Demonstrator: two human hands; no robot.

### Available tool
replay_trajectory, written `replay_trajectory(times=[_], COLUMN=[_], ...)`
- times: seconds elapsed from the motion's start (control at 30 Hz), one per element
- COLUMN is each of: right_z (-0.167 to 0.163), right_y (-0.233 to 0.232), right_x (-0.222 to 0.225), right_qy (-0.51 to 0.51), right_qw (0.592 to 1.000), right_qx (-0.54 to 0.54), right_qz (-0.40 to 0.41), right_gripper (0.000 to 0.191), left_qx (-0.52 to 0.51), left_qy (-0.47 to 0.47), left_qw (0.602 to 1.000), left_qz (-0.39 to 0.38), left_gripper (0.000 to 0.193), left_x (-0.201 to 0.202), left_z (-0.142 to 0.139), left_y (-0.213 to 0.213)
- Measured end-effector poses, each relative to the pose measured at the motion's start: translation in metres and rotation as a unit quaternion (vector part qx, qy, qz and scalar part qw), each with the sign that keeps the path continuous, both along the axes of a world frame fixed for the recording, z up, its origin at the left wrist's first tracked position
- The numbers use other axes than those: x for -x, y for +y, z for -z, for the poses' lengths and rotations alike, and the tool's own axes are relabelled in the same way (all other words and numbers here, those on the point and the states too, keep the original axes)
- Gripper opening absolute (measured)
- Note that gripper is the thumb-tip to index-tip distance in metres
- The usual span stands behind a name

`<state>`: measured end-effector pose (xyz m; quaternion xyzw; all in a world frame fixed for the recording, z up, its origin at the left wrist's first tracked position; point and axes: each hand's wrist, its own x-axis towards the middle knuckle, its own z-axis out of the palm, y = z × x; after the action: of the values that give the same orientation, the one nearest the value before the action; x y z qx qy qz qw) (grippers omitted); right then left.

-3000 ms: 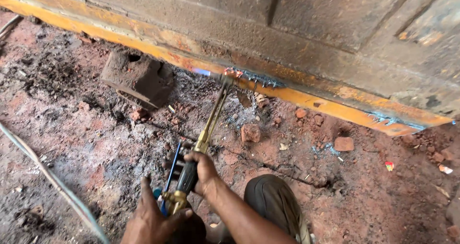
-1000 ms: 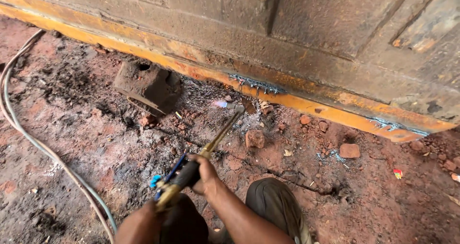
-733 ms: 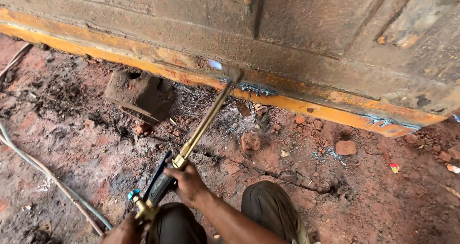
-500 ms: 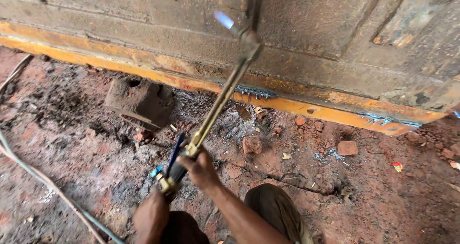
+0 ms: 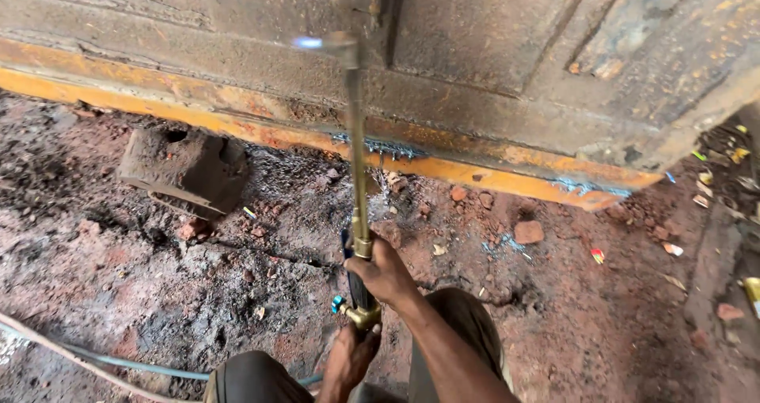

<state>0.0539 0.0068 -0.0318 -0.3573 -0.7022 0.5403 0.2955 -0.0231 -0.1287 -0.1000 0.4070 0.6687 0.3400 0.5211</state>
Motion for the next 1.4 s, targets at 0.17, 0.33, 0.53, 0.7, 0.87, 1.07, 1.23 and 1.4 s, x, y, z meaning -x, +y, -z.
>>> replay_trajectory(times=[0.17, 0.33, 0.53, 0.7, 0.87, 1.07, 1.23, 1.4], right_z=[-0.022, -0.052, -0.046, -0.064, -0.090, -0.072, -0.028, -0.016], right_y=[-0.011, -0.003, -0.030, -0.047, -0.050, -0.051, -0.047, -0.009], right_x=[-0.005, -0.039, -0.089, -0.142, -0.164, -0.162, -0.149, -0.129], right_qy=[-0.044, -0.145, -0.084, -0.138, -0.073, -0.164, -0.067, -0.093], right_qw=[0.994, 0.967, 0.991, 0.980, 0.977, 0.959, 0.971, 0.960], right_qx=[-0.077, -0.136, 0.066, 0.136, 0.200, 0.228, 0.219, 0.247], right_qz=[-0.070, -0.160, -0.082, -0.040, -0.011, 0.037, 0.065, 0.095], right_gripper=[0.041, 0.070, 0.073, 0.062, 0.062, 0.044, 0.037, 0.031], left_qx=[-0.035, -0.126, -0.140, -0.045, 0.007, -0.016, -0.023, -0.036], left_qy=[-0.143, -0.212, -0.294, -0.111, -0.030, 0.040, 0.142, 0.211], left_qw=[0.988, 0.968, 0.940, 0.927, 0.870, 0.855, 0.843, 0.923], left_qz=[-0.038, -0.045, 0.103, 0.357, 0.493, 0.517, 0.519, 0.319], left_gripper=[0.029, 0.032, 0.043, 0.054, 0.051, 0.053, 0.054, 0.038], left_x=[-0.016, -0.058, -0.111, -0.128, -0.167, -0.184, -0.150, -0.078], left_z=[0.006, -0.009, -0.022, -0.023, -0.042, -0.051, -0.031, -0.022], left_y=[-0.009, 0.001, -0.025, -0.039, -0.035, -0.034, -0.037, -0.025])
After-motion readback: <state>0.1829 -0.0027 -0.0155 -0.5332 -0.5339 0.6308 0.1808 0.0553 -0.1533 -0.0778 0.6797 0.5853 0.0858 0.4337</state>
